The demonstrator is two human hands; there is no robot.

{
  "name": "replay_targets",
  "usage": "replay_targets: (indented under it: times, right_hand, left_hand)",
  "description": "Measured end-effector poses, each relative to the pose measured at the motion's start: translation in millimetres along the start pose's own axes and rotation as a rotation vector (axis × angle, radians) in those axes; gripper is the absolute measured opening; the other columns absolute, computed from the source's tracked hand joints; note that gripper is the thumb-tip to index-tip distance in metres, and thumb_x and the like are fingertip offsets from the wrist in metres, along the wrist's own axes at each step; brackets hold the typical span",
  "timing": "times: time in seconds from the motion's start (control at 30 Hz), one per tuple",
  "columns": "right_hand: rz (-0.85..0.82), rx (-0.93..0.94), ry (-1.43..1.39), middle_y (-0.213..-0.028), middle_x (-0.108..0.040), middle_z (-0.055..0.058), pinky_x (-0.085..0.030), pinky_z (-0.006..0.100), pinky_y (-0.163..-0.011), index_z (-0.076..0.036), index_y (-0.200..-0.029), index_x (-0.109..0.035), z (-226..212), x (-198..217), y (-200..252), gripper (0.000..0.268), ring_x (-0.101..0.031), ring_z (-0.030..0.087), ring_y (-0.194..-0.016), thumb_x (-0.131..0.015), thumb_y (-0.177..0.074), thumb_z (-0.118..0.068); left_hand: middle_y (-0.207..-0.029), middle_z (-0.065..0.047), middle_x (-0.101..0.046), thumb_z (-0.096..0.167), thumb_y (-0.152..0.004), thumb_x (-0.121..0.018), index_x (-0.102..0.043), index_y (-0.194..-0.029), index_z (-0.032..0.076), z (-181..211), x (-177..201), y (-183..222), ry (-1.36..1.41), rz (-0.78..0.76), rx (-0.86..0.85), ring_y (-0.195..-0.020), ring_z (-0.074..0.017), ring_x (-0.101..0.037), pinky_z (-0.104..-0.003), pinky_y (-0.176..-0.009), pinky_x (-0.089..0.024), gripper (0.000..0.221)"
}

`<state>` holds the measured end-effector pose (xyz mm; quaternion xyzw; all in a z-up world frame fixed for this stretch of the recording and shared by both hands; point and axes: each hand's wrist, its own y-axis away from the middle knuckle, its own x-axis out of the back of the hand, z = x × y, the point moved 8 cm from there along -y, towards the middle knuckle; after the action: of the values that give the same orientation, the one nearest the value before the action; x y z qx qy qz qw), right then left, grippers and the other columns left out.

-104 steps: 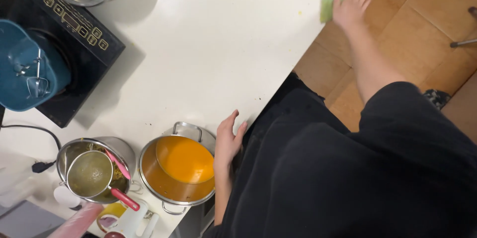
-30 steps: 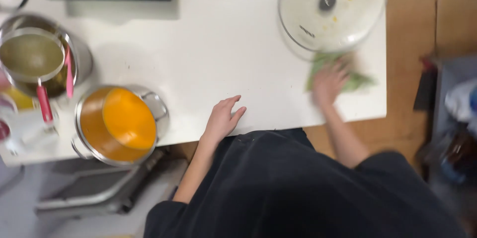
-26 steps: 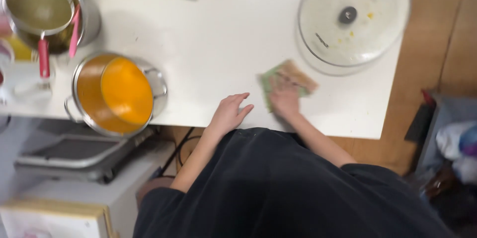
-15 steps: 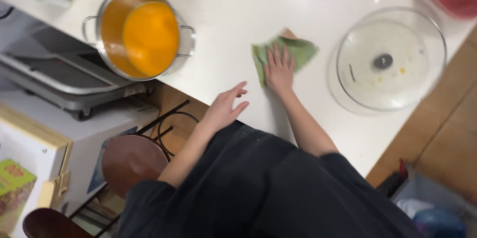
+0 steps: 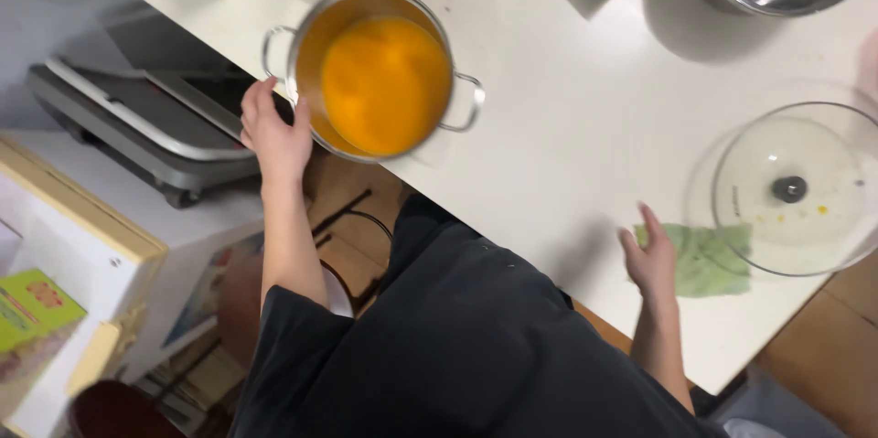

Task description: Clean the counter with a rag and strain passion fruit pulp or a similar mixture into a pot of liquid.

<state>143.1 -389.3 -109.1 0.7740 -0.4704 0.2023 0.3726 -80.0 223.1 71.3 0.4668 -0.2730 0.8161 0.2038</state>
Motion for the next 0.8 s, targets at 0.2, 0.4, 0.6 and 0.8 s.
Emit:
replay_targets:
  times: [0.2,0.4,0.6,0.8]
  right_hand:
    - [-0.2,0.083,-0.804,-0.149,-0.05,0.013,-0.05,0.037,-0.1,-0.004,-0.156,-0.03,-258.2,-159.5,-57.7,0.066,-0.058,0.024,-0.125,-0.06,-0.1,-0.019]
    - [-0.022,-0.197,-1.163,-0.074,-0.044,-0.002,-0.037,0.025,-0.05,-0.01,-0.113,-0.054,-290.1,-212.8,-107.9,0.025,-0.038,0.008,-0.056,-0.053,-0.108,-0.034]
    - [-0.146,-0.42,-1.312,-0.055,-0.027,-0.008,-0.016,0.025,-0.04,-0.019,-0.083,-0.045,-297.8,-219.7,-103.1,0.035,-0.02,0.007,-0.045,-0.043,-0.11,-0.04]
    - [0.0,-0.419,-1.253,-0.055,-0.03,-0.009,-0.017,0.024,-0.041,-0.018,-0.074,-0.04,-292.8,-188.9,-94.4,0.039,-0.02,0.006,-0.045,-0.047,-0.11,-0.031]
  left_hand:
    - [-0.127,-0.021,-0.063,0.03,-0.102,-0.069,-0.056,-0.141,-0.002,-115.6,-45.2,-102.9,0.182,-0.148,0.011,-0.11,-0.0379,-0.064,-0.042,-0.094,-0.049,0.053]
    - [-0.08,-0.013,-0.075,0.034,-0.104,-0.055,-0.071,-0.115,0.001,-116.8,-78.3,-151.6,0.307,-0.568,0.105,-0.069,-0.0242,-0.071,-0.036,-0.069,-0.055,0.038]
    - [-0.064,-0.009,-0.066,0.034,-0.107,-0.052,-0.067,-0.089,0.0,-126.5,-108.4,-152.8,0.427,-0.706,0.066,-0.056,-0.0165,-0.066,-0.033,-0.057,-0.05,0.042]
    - [-0.06,-0.007,-0.061,0.031,-0.107,-0.055,-0.064,-0.083,0.0,-113.7,-132.1,-144.7,0.587,-0.742,0.063,-0.054,-0.0134,-0.063,-0.03,-0.053,-0.047,0.04]
